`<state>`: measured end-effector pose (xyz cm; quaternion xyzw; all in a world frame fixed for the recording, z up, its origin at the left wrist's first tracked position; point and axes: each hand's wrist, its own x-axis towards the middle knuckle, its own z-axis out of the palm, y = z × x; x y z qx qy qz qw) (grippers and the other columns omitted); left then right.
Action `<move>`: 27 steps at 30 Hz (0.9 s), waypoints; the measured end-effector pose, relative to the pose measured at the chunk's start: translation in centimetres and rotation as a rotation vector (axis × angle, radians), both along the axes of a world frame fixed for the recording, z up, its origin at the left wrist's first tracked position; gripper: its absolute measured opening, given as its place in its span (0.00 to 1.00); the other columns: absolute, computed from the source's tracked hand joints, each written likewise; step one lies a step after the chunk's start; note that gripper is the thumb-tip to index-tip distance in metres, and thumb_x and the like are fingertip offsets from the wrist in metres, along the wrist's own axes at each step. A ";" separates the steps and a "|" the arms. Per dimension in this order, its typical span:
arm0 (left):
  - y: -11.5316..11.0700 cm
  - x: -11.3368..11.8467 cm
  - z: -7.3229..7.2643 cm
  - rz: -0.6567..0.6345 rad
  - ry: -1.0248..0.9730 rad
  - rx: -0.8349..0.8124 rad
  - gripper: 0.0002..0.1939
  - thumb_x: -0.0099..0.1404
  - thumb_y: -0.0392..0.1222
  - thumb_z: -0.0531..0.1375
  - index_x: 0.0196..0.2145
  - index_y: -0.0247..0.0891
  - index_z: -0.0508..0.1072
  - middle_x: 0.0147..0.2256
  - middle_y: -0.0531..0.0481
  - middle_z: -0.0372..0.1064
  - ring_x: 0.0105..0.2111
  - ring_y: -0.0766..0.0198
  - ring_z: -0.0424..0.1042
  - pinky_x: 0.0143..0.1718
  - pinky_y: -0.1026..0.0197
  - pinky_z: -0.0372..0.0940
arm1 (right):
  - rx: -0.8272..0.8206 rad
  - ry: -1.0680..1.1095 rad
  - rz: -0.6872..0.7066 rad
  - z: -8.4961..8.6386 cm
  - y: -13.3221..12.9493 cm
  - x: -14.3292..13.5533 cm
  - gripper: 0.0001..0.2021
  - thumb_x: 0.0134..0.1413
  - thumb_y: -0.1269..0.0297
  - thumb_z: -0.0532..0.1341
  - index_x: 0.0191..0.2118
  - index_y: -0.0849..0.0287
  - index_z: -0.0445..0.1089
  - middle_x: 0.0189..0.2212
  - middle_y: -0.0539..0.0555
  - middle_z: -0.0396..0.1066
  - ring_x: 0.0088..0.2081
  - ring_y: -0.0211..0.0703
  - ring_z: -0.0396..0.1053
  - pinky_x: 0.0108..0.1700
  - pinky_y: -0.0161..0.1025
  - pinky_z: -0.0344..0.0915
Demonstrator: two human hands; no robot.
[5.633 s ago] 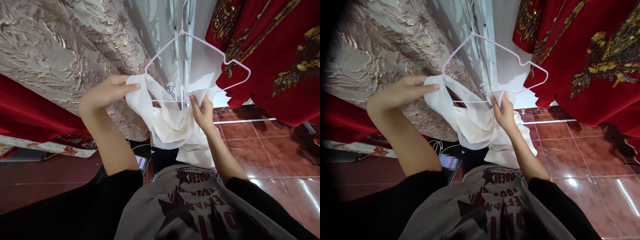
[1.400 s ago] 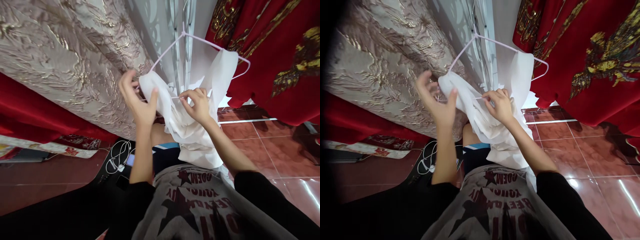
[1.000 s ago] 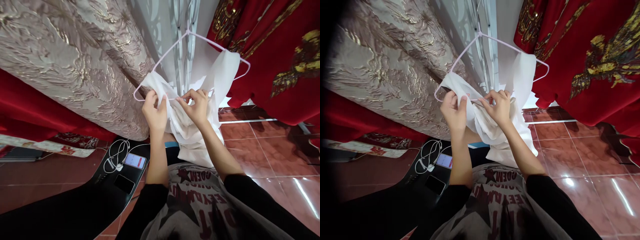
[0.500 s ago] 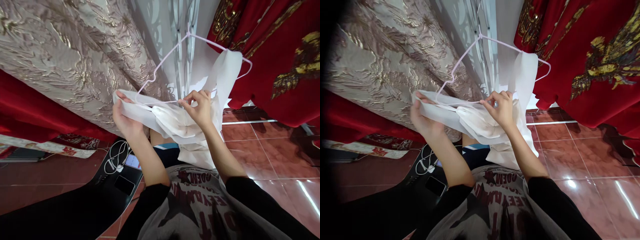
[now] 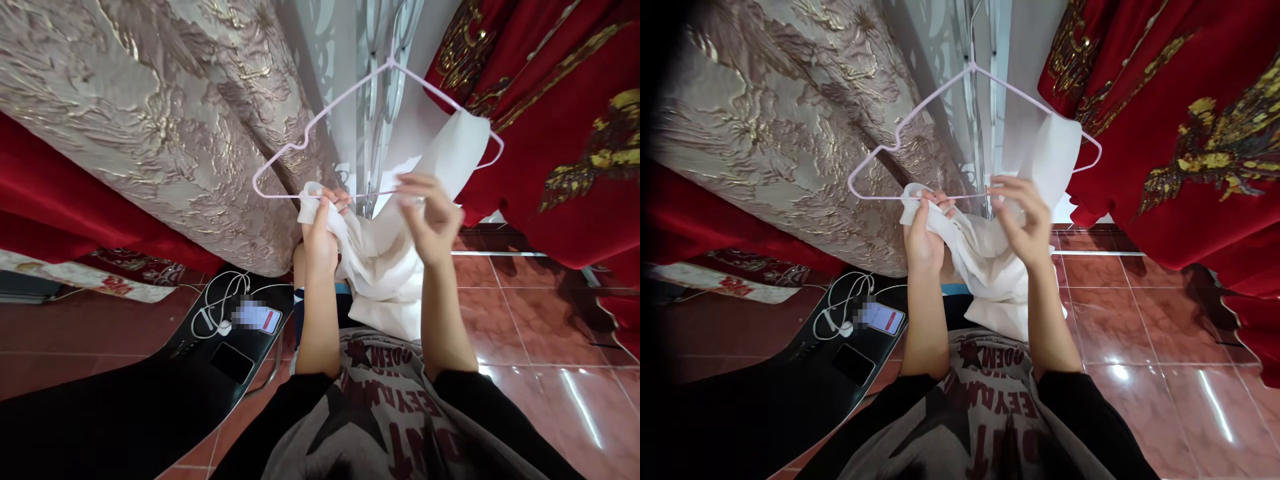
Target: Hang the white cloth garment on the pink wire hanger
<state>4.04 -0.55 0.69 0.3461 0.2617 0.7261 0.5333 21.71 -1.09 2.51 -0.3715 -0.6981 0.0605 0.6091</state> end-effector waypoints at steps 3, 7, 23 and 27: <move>0.2 -0.5 -0.4 -0.039 0.012 0.010 0.10 0.65 0.47 0.66 0.36 0.40 0.72 0.39 0.47 0.75 0.36 0.62 0.76 0.41 0.62 0.69 | 0.123 0.323 -0.338 -0.8 0.4 4.2 0.19 0.67 0.58 0.57 0.61 0.50 0.67 0.64 0.56 0.62 0.68 0.52 0.60 0.67 0.56 0.59; 0.8 0.0 -1.1 -0.064 -0.024 0.053 0.07 0.66 0.43 0.66 0.36 0.40 0.72 0.38 0.48 0.75 0.32 0.65 0.74 0.37 0.63 0.68 | -0.279 0.533 -0.384 -2.7 1.2 7.1 0.26 0.62 0.55 0.60 0.64 0.54 0.62 0.67 0.61 0.57 0.69 0.53 0.58 0.69 0.56 0.57; 1.0 0.3 -1.3 0.022 0.019 0.153 0.09 0.66 0.42 0.69 0.36 0.40 0.72 0.37 0.48 0.70 0.31 0.66 0.68 0.35 0.64 0.65 | -0.338 0.332 -0.173 0.0 -0.7 2.2 0.22 0.62 0.42 0.58 0.33 0.59 0.71 0.29 0.52 0.69 0.34 0.38 0.67 0.44 0.42 0.70; 1.2 0.2 -1.4 0.024 0.055 0.131 0.09 0.66 0.43 0.69 0.35 0.40 0.72 0.37 0.48 0.69 0.33 0.66 0.68 0.33 0.64 0.64 | -0.445 0.290 -0.021 3.1 -0.4 1.6 0.21 0.64 0.45 0.57 0.33 0.59 0.72 0.29 0.55 0.72 0.35 0.42 0.71 0.40 0.42 0.71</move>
